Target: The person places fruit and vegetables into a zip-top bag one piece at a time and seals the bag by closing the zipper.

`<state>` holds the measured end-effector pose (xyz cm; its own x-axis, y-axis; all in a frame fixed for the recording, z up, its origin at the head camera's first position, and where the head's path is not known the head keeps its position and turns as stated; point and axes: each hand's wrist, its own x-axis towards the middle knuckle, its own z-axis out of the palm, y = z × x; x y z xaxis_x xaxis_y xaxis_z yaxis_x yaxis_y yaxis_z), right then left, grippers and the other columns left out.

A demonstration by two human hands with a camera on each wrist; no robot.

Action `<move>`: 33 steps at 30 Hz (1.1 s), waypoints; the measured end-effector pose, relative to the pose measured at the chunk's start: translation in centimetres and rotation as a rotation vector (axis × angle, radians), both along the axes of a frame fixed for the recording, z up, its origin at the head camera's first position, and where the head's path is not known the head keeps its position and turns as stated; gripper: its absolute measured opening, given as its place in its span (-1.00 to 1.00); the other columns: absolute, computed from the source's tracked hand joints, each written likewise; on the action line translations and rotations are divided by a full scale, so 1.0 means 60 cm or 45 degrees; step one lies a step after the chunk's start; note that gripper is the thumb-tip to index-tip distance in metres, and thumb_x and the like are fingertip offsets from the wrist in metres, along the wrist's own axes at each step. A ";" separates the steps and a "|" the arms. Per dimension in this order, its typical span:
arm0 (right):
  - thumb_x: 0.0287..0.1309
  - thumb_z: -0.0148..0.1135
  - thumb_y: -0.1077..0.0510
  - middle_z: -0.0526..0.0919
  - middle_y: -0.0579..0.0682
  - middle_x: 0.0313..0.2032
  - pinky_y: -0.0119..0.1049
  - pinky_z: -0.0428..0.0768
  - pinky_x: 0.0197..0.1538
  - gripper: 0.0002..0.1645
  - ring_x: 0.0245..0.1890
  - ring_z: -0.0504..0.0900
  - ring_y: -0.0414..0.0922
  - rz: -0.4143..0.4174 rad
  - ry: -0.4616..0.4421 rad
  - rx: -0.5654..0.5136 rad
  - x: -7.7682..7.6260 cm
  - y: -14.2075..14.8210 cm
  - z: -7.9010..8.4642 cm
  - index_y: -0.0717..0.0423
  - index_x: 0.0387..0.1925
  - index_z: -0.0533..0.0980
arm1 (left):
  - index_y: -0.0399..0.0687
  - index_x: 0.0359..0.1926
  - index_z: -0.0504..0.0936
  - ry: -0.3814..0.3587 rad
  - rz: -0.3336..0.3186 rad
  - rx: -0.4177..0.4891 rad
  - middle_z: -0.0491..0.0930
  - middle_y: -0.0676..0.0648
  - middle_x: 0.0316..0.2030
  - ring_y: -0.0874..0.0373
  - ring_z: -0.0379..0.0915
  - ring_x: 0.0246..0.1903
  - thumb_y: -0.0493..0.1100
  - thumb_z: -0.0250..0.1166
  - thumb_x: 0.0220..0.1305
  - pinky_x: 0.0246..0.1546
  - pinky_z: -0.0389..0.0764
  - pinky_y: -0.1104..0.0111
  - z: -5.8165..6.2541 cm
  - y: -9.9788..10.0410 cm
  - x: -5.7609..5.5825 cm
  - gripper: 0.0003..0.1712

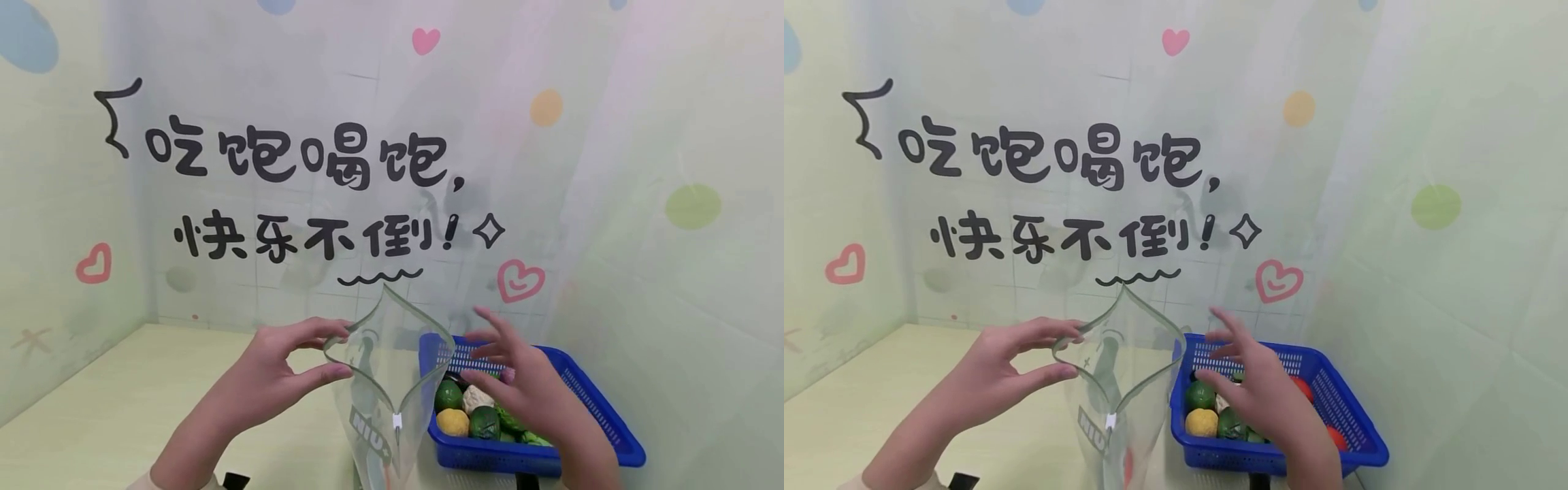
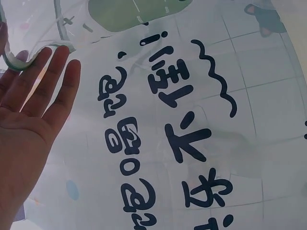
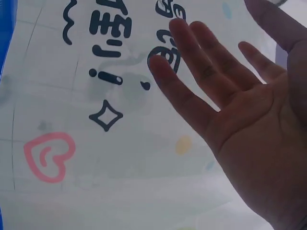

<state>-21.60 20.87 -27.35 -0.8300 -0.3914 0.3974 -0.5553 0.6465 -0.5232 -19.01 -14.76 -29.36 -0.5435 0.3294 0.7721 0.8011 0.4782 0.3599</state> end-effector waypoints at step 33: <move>0.16 0.60 0.13 0.66 0.00 -0.02 -0.08 0.78 -0.28 -0.47 -0.32 0.60 -0.02 -0.271 -0.762 0.775 -0.179 0.077 -0.041 0.03 0.16 0.63 | 0.07 -0.01 0.72 0.022 -0.046 0.037 0.81 -0.05 0.08 0.19 0.79 -0.03 -0.22 0.61 0.19 -0.01 0.82 0.34 -0.007 0.002 -0.006 -0.64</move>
<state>-32.33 25.51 -29.82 -0.9118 -0.2069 -0.3548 -0.1342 0.9665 -0.2187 -19.35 -14.66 -29.76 -0.5182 0.3257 0.7908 0.8238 0.4386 0.3592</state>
